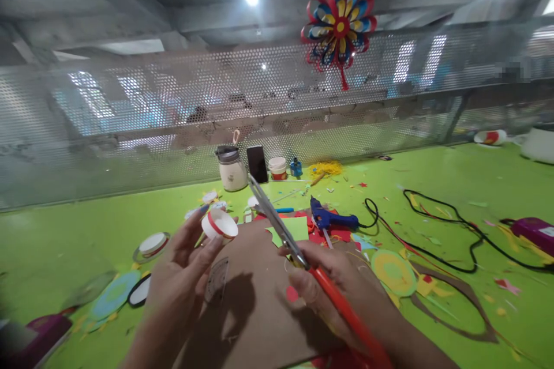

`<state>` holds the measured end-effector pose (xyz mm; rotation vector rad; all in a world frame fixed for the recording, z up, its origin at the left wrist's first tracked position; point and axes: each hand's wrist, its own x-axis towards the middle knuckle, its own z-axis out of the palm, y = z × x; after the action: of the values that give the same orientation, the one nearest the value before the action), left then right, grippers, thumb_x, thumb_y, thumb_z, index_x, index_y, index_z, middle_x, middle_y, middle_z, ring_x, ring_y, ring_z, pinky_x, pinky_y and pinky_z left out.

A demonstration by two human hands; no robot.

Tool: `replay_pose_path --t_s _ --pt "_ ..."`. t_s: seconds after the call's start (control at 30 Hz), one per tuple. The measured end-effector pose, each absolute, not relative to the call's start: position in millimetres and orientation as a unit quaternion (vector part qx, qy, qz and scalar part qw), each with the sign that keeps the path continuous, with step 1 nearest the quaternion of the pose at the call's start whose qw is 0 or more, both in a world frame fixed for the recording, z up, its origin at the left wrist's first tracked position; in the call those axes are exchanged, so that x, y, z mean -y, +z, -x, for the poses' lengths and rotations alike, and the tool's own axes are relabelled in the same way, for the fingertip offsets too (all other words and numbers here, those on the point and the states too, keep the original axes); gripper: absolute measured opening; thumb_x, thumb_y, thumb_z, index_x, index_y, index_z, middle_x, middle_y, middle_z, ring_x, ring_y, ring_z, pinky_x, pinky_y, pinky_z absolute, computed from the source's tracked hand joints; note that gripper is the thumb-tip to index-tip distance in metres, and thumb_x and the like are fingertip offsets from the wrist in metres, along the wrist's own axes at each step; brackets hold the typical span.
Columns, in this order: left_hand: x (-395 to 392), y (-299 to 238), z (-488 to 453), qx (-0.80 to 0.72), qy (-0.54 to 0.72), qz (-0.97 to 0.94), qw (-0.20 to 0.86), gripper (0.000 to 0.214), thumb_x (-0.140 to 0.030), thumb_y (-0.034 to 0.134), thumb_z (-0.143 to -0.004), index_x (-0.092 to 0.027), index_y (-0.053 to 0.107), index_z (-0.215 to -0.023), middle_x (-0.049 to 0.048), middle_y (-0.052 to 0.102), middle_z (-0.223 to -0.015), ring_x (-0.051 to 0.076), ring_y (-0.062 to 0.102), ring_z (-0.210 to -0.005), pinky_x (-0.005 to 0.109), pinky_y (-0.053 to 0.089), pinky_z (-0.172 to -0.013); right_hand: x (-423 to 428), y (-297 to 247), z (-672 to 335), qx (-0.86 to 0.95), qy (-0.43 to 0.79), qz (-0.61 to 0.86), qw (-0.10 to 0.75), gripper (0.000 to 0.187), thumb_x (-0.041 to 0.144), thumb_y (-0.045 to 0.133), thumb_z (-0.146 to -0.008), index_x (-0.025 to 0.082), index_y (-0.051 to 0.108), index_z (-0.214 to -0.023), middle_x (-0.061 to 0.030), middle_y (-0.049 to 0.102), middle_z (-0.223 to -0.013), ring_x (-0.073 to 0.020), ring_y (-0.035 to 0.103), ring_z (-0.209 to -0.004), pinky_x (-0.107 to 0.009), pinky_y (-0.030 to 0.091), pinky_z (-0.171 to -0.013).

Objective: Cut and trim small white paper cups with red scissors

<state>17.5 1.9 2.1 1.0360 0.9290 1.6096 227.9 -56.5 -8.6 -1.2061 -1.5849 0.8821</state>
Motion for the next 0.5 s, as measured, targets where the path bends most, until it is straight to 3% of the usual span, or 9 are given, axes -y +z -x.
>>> replay_pose_path --t_s 0.1,0.27,0.37,0.5 --pt "-0.7 6.0 -18.0 -0.356 0.666 -0.406 0.515 0.056 -0.018 0.082 -0.070 -0.019 0.063 -0.123 0.0088 0.071 -0.120 0.021 0.067 -0.108 0.028 0.054 -0.092 56.9 -6.9 -231.5 0.686 0.291 0.521 0.416 0.051 0.065 0.052 -0.087 0.025 0.072 -0.111 -0.0019 0.057 -0.067 -0.0166 0.052 -0.060 -0.026 0.044 -0.054" --pt "-5.2 12.9 -11.7 -0.313 0.644 -0.327 0.617 0.032 -0.020 0.071 -0.081 -0.013 0.066 -0.112 0.0098 0.074 -0.097 0.023 0.073 -0.081 0.027 0.060 -0.065 59.4 -3.8 -231.7 0.634 0.420 0.448 0.470 0.057 0.067 0.054 -0.085 0.022 0.066 -0.117 -0.0002 0.052 -0.069 -0.0134 0.046 -0.057 -0.025 0.038 -0.050" --pt "-10.0 16.0 -9.1 -0.321 0.642 -0.265 0.644 0.026 -0.017 0.059 -0.089 -0.009 0.063 -0.114 0.0133 0.074 -0.090 0.022 0.074 -0.074 0.024 0.060 -0.060 63.3 -2.7 -224.7 0.567 0.494 0.428 0.501 0.054 0.065 0.054 -0.087 0.022 0.064 -0.118 -0.0003 0.053 -0.069 -0.0137 0.050 -0.057 -0.025 0.043 -0.052" --pt "-12.1 18.3 -9.4 -0.336 0.633 -0.232 0.658 0.022 -0.015 0.051 -0.094 -0.007 0.064 -0.111 0.0155 0.074 -0.087 0.020 0.074 -0.070 0.022 0.059 -0.057 62.1 -5.4 -220.2 0.577 0.447 0.475 0.492 0.051 0.062 0.051 -0.090 0.020 0.067 -0.113 -0.0011 0.058 -0.066 -0.0138 0.054 -0.054 -0.025 0.046 -0.051"
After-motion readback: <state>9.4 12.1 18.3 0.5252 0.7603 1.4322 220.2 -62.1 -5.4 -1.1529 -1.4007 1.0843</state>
